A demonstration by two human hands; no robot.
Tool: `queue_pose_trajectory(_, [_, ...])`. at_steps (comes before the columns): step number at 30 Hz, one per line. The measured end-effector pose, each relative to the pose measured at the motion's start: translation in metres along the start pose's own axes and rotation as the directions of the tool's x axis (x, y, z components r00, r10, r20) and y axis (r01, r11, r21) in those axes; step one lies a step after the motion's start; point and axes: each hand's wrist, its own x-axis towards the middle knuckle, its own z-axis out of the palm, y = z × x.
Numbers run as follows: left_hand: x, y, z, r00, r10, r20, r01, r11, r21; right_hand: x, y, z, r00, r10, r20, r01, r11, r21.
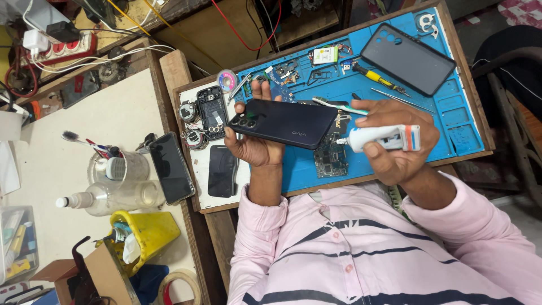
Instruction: The person applies adhesive from a tube along the edges of a smartphone back cover. They rotate the phone to reach different sides and continue applying the adhesive in a continuous line around the perimeter.
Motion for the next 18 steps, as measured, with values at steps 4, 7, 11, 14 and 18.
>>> queue_pose_trajectory(4, [0.003,0.001,0.0,1.0,0.005,0.022,-0.005,1.0,0.008,-0.003,0.0,0.001,1.0,-0.018,-0.001,0.018,0.998,-0.059])
queue_pose_trajectory(7, [0.003,0.003,0.001,1.0,0.012,0.018,-0.012,1.0,0.027,-0.004,0.002,0.004,1.0,-0.016,0.007,0.017,0.998,-0.067])
queue_pose_trajectory(11, [0.003,0.004,0.001,1.0,0.014,0.025,-0.014,1.0,0.022,-0.004,0.002,0.009,1.0,-0.009,0.017,0.01,0.998,-0.066])
queue_pose_trajectory(14, [0.004,0.004,0.001,0.999,0.013,0.032,-0.014,1.0,0.023,-0.005,0.001,0.011,0.999,-0.029,0.022,0.03,0.997,-0.068])
queue_pose_trajectory(18, [0.004,0.003,0.001,0.999,0.018,0.032,-0.019,0.999,0.026,-0.003,0.0,0.013,0.999,-0.029,0.025,0.031,0.997,-0.064])
